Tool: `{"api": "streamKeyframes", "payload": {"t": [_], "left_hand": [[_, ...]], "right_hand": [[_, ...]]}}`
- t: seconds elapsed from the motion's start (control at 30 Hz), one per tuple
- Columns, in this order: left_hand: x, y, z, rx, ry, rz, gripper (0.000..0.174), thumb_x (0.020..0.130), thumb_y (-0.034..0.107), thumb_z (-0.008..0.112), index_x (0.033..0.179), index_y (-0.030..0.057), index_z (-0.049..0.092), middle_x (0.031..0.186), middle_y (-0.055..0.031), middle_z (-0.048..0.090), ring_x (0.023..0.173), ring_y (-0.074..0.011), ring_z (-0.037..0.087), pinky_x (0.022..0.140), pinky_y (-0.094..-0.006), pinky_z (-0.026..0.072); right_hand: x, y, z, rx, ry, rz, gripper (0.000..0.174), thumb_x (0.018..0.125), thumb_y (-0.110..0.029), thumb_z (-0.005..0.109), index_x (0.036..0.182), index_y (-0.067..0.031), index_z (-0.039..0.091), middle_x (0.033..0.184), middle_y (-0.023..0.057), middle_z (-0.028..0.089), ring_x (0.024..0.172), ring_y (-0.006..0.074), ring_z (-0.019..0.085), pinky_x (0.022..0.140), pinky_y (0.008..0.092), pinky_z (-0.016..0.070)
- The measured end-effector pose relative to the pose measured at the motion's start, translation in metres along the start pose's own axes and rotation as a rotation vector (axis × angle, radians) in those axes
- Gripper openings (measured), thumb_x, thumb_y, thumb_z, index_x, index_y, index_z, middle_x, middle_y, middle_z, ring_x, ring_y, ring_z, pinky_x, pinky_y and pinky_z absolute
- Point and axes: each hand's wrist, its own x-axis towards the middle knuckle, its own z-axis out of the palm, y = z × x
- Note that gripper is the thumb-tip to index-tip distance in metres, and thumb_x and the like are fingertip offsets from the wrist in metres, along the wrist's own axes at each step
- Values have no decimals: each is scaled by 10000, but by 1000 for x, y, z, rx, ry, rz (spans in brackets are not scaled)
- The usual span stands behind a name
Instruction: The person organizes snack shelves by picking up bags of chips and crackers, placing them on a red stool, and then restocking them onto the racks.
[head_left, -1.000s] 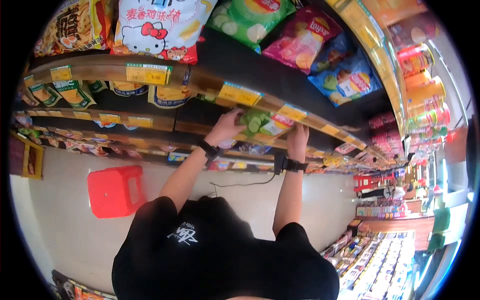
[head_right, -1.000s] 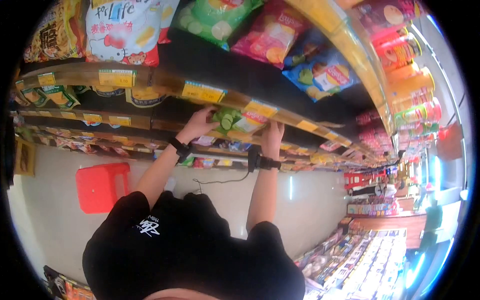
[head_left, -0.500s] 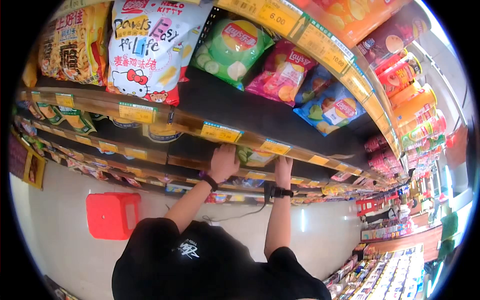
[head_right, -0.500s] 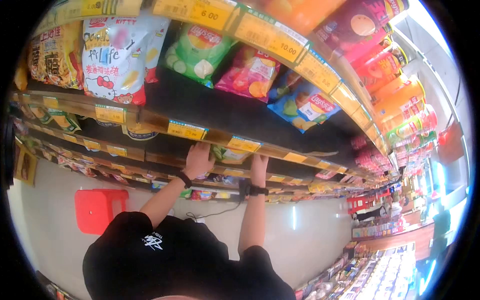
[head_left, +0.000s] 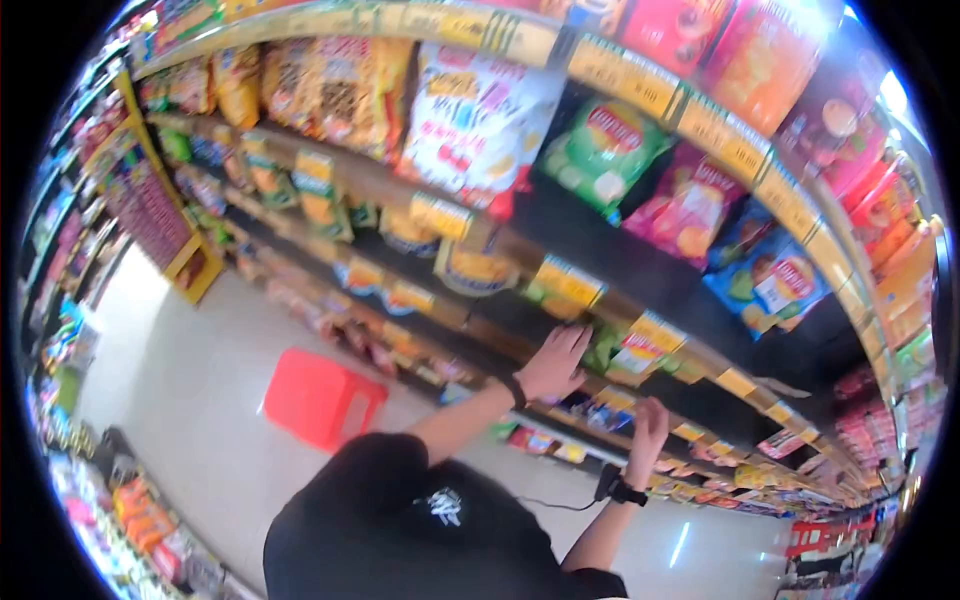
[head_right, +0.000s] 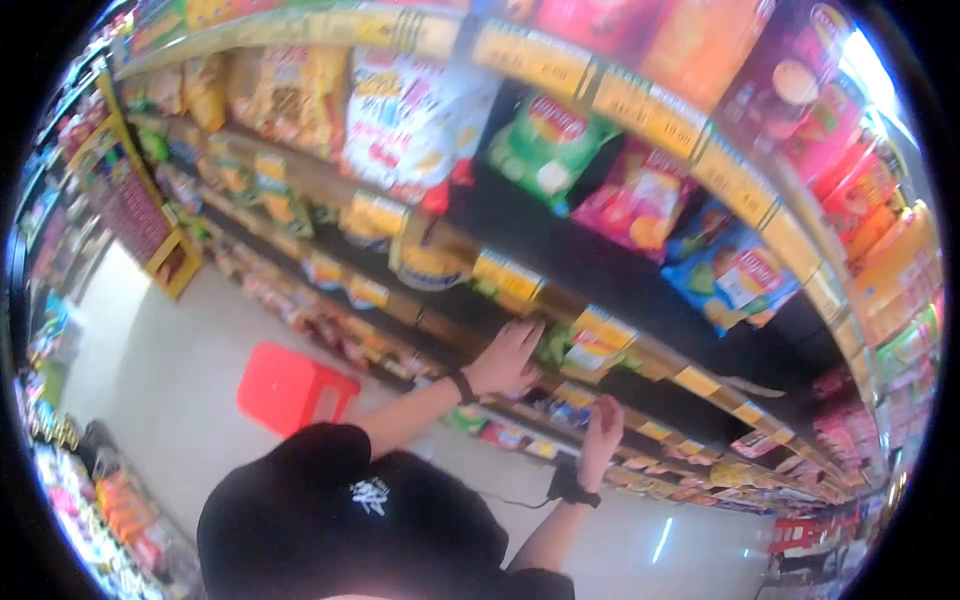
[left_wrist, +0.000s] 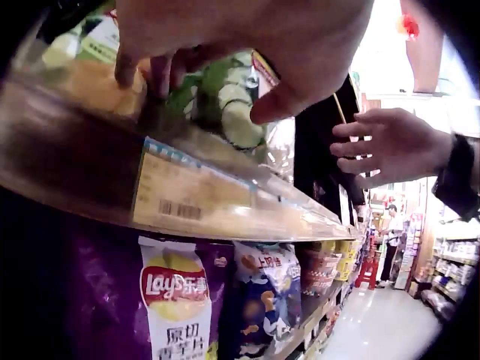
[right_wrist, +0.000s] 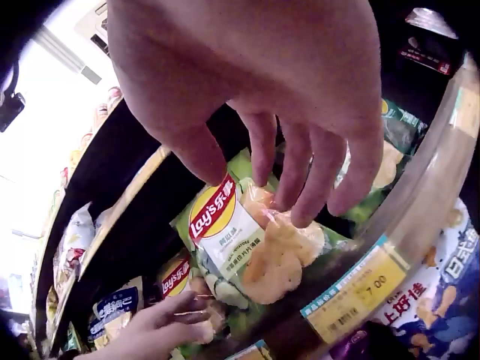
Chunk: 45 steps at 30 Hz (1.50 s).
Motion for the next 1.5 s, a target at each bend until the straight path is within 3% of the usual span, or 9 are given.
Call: {"api": "streamKeyframes", "payload": {"t": [0.17, 0.23, 0.3, 0.4, 0.5, 0.6, 0.87, 1.13, 1.5], "left_hand": [[-92, 21, -37, -72, 13, -162, 473, 725, 209, 596, 1150, 26, 494, 1124, -189, 494, 1047, -369, 467, 914, -420, 380], [-169, -2, -32, -98, -173, -398, 339, 774, 243, 574, 1034, 26, 558, 1045, -187, 555, 1039, -351, 488, 869, -413, 421], [-233, -8, -59, 75, -661, -679, 320, 831, 287, 505, 1000, 29, 591, 961, -200, 591, 881, -323, 583, 767, -410, 467], [-336, -5, -83, 46, -884, -934, 345, 839, 296, 481, 1016, 21, 590, 899, -174, 611, 781, -283, 614, 723, -378, 483], [-422, 25, -122, -352, -645, -1396, 385, 812, 342, 516, 1013, 23, 591, 876, -100, 634, 747, -182, 614, 650, -317, 471], [-440, 47, -141, -353, -472, -1723, 388, 792, 371, 532, 997, 48, 597, 912, -65, 631, 768, -154, 608, 639, -300, 454], [-433, 57, -131, -460, -344, -1646, 350, 827, 315, 501, 1045, 54, 582, 940, -63, 624, 857, -180, 603, 737, -314, 446], [-455, 21, -131, -484, -447, -1507, 321, 806, 287, 532, 1017, 52, 588, 795, -59, 632, 722, -145, 609, 633, -290, 459], [-519, -8, -186, -507, -27, -1655, 267, 815, 215, 476, 974, 39, 599, 714, -76, 627, 638, -158, 616, 544, -293, 461]], "right_hand": [[-35, 21, -48, 18, -53, 72, 235, 869, -87, 518, 1078, 20, 509, 987, 96, 584, 901, 158, 560, 826, 260, 419], [-50, 31, -62, 19, -42, 122, 239, 872, -102, 519, 1076, 22, 512, 981, 105, 589, 892, 165, 566, 824, 260, 420], [-67, 57, -71, 75, -46, 232, 231, 873, -114, 521, 1058, 25, 525, 972, 102, 596, 895, 161, 567, 822, 264, 424], [-103, 106, -72, 86, -106, 313, 216, 884, -180, 521, 1055, -53, 556, 929, 34, 611, 858, 112, 567, 735, 237, 425], [-141, 139, -61, 51, -139, 270, 220, 880, -193, 524, 1043, -52, 562, 906, 34, 616, 821, 106, 571, 710, 235, 426], [-145, 121, -39, 144, -192, 402, 228, 873, -218, 532, 1023, -50, 573, 884, 33, 615, 779, 107, 574, 680, 232, 422], [-111, 104, -15, 126, -325, 196, 195, 874, -192, 538, 975, -28, 575, 834, 35, 605, 770, 113, 561, 690, 243, 427], [-52, 44, 66, 86, -324, -165, 159, 846, -111, 566, 978, -22, 575, 885, 38, 608, 816, 105, 565, 720, 252, 447], [-6, 45, 210, -343, -346, -497, 222, 769, -89, 604, 980, -31, 565, 884, 121, 559, 855, 257, 563, 731, 330, 467]]}}
